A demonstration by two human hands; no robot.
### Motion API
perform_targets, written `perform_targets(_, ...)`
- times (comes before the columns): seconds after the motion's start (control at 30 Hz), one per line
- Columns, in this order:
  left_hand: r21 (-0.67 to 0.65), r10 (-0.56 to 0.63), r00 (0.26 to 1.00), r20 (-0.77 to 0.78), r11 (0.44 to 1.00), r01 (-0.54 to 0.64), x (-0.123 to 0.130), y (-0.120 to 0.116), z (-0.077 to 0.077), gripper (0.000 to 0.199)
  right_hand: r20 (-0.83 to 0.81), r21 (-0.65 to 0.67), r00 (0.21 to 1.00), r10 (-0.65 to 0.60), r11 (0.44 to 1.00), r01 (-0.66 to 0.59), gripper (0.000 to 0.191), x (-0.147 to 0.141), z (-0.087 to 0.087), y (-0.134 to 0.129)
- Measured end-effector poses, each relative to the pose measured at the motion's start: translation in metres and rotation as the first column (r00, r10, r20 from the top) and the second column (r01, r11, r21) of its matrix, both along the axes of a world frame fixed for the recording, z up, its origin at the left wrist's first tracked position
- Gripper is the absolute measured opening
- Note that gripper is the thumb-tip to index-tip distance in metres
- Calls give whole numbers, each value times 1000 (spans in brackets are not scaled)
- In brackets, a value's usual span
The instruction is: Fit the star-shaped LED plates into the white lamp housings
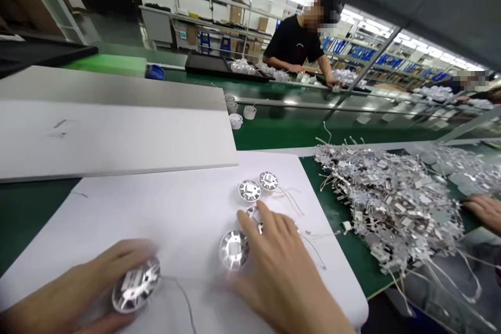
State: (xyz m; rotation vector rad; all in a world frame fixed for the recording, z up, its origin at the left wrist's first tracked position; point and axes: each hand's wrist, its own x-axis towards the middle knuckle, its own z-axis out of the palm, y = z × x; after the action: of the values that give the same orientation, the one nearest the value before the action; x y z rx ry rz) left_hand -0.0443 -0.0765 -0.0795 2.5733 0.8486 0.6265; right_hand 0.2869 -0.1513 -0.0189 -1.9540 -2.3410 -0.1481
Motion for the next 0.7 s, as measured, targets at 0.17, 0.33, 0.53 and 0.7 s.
perform_targets(0.17,37,-266,962,68,964,264,8,5,17,64,-112,-109,994,-16,994,4,67,-41,3,14)
perform_targets(0.33,-85,-238,970,40,967,240,11,9,42,66,-249,-255,964,-96,967,30,42,-63,17,36)
perform_targets(0.53,57,-260,963,75,965,256,13,6,38,27,-421,-382,899,-121,923,-54,28,-68,30,43)
perform_targets(0.7,93,-210,978,3,973,209,4,5,31,50,-512,-432,855,-85,886,-171,42,-45,29,31)
